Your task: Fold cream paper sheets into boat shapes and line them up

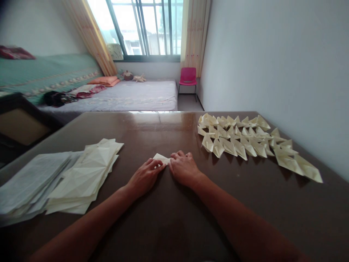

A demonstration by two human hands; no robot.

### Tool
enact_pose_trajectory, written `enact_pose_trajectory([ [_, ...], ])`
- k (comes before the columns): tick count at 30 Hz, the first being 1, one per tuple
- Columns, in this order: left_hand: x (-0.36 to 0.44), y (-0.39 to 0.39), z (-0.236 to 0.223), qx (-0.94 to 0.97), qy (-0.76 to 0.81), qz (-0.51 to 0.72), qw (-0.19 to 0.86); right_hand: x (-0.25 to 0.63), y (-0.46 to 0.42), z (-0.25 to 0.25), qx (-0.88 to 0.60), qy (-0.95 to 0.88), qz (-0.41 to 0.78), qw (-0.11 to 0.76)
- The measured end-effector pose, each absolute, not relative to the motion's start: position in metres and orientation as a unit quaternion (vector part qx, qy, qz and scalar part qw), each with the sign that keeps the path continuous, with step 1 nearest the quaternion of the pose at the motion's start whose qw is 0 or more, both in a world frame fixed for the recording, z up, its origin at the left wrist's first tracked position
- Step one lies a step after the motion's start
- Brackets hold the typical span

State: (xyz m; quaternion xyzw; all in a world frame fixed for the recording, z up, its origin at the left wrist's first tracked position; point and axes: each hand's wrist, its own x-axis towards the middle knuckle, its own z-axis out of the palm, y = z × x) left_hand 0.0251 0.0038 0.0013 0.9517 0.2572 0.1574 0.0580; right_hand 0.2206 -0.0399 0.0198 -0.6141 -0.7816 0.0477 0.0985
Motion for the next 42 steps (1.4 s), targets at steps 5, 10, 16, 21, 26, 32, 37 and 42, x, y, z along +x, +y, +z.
enact_pose_trajectory([
  [5,0.022,0.01,-0.003,0.94,0.283,0.166,0.097,0.252,-0.017,0.005,-0.63,-0.731,0.14,0.221],
  [10,0.023,0.016,-0.012,0.921,0.331,0.189,0.081,0.256,-0.013,-0.001,-0.61,-0.719,0.207,0.263],
  [16,0.024,0.017,-0.015,0.93,0.325,0.159,0.068,0.25,-0.014,-0.001,-0.62,-0.724,0.152,0.262],
  [21,0.024,0.017,-0.011,0.927,0.327,0.16,0.093,0.253,-0.014,0.0,-0.576,-0.735,0.201,0.297],
  [26,0.022,0.016,-0.007,0.926,0.313,0.173,0.122,0.257,-0.014,0.004,-0.534,-0.746,0.251,0.309],
  [32,0.022,0.01,-0.002,0.934,0.312,0.151,0.084,0.255,-0.014,0.0,-0.613,-0.721,0.201,0.255],
  [37,0.023,0.006,0.0,0.934,0.324,0.135,0.061,0.253,-0.016,-0.001,-0.621,-0.706,0.237,0.243],
  [42,0.023,0.007,0.0,0.934,0.33,0.126,0.058,0.249,-0.02,0.008,-0.602,-0.75,0.172,0.215],
])
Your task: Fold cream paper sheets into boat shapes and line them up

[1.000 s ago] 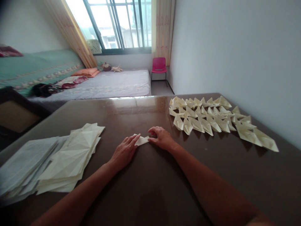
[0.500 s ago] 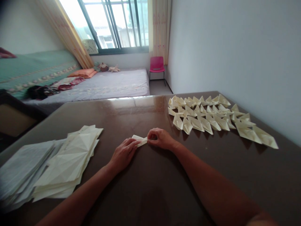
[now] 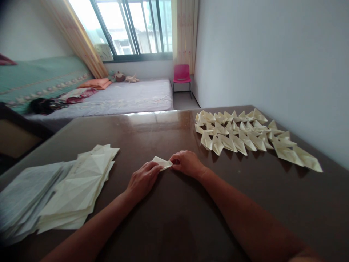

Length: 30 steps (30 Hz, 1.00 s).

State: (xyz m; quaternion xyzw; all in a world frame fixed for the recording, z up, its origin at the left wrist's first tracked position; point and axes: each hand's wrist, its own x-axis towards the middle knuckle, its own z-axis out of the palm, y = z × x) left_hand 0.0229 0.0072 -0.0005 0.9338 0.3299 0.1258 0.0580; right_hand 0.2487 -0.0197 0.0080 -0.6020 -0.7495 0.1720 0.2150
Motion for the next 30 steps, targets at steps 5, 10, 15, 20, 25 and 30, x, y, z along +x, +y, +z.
enact_pose_trajectory([
  [5,0.023,0.008,-0.001,0.933,0.334,0.121,0.057,0.246,-0.025,0.014,-0.562,-0.806,0.085,0.166],
  [10,0.023,0.007,0.0,0.933,0.336,0.116,0.057,0.245,-0.027,0.012,-0.549,-0.822,0.038,0.146],
  [15,0.024,0.007,0.0,0.931,0.339,0.121,0.058,0.244,-0.029,0.014,-0.521,-0.843,0.025,0.13],
  [20,0.024,0.007,-0.002,0.929,0.343,0.128,0.057,0.245,-0.03,0.013,-0.537,-0.823,0.086,0.165],
  [25,0.024,0.006,-0.002,0.918,0.353,0.161,0.078,0.241,-0.029,0.009,-0.576,-0.782,0.133,0.2],
  [30,0.024,0.006,-0.001,0.915,0.357,0.164,0.094,0.238,-0.027,0.002,-0.591,-0.761,0.126,0.235],
])
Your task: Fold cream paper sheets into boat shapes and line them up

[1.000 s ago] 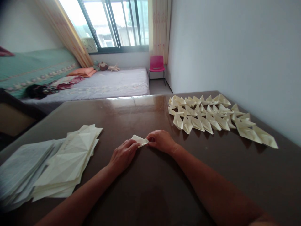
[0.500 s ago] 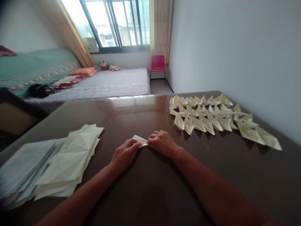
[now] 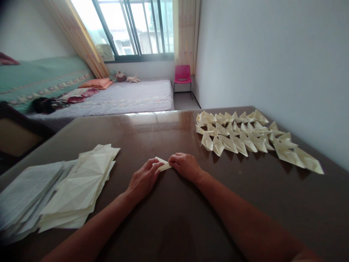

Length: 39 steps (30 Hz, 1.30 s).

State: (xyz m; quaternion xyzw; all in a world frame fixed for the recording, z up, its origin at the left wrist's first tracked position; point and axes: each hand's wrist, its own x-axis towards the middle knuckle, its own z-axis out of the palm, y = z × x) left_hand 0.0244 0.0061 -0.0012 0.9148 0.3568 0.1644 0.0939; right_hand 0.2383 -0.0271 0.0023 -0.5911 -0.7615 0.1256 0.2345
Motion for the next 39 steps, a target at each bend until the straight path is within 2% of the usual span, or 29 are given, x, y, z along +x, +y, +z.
enact_pose_trajectory([
  [8,0.025,0.007,-0.004,0.921,0.348,0.16,0.074,0.244,-0.028,0.005,-0.538,-0.807,0.078,0.232],
  [15,0.023,0.01,-0.006,0.91,0.365,0.184,0.063,0.235,-0.019,-0.009,-0.636,-0.696,0.179,0.281],
  [20,0.023,0.013,-0.013,0.896,0.405,0.175,0.055,0.233,-0.017,-0.01,-0.655,-0.687,0.138,0.282],
  [25,0.021,0.02,-0.016,0.904,0.381,0.171,0.096,0.232,-0.023,-0.004,-0.644,-0.711,0.14,0.245],
  [33,0.017,0.022,-0.014,0.878,0.361,0.238,0.205,0.233,-0.024,-0.007,-0.629,-0.704,0.161,0.289],
  [39,0.016,0.019,-0.015,0.882,0.338,0.245,0.22,0.234,-0.026,-0.006,-0.657,-0.69,0.122,0.276],
])
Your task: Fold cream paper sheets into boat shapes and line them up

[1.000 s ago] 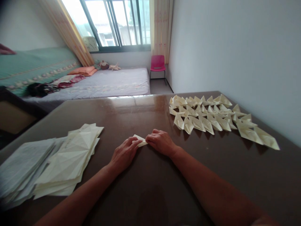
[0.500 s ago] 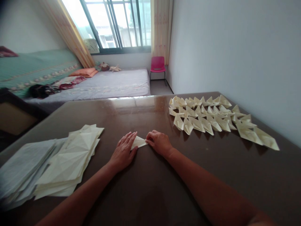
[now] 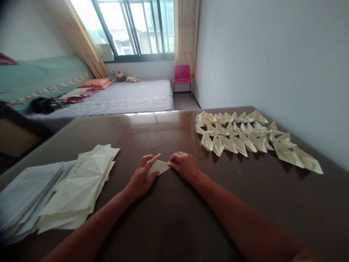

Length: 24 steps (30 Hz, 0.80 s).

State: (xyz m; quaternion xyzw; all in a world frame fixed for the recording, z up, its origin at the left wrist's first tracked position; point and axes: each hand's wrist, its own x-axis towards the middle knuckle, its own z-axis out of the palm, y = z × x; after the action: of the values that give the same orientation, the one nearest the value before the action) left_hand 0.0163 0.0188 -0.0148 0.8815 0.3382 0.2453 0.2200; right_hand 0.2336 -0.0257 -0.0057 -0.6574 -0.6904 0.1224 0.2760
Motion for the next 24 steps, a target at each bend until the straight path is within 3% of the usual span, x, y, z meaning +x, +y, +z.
enact_pose_trajectory([
  [8,0.0147,0.0175,-0.0103,0.886,0.324,0.247,0.222,0.232,-0.0297,-0.0028,-0.643,-0.71,0.112,0.264],
  [24,0.0141,0.024,-0.0099,0.845,0.32,0.307,0.298,0.2359,-0.023,-0.0094,-0.595,-0.708,0.213,0.316],
])
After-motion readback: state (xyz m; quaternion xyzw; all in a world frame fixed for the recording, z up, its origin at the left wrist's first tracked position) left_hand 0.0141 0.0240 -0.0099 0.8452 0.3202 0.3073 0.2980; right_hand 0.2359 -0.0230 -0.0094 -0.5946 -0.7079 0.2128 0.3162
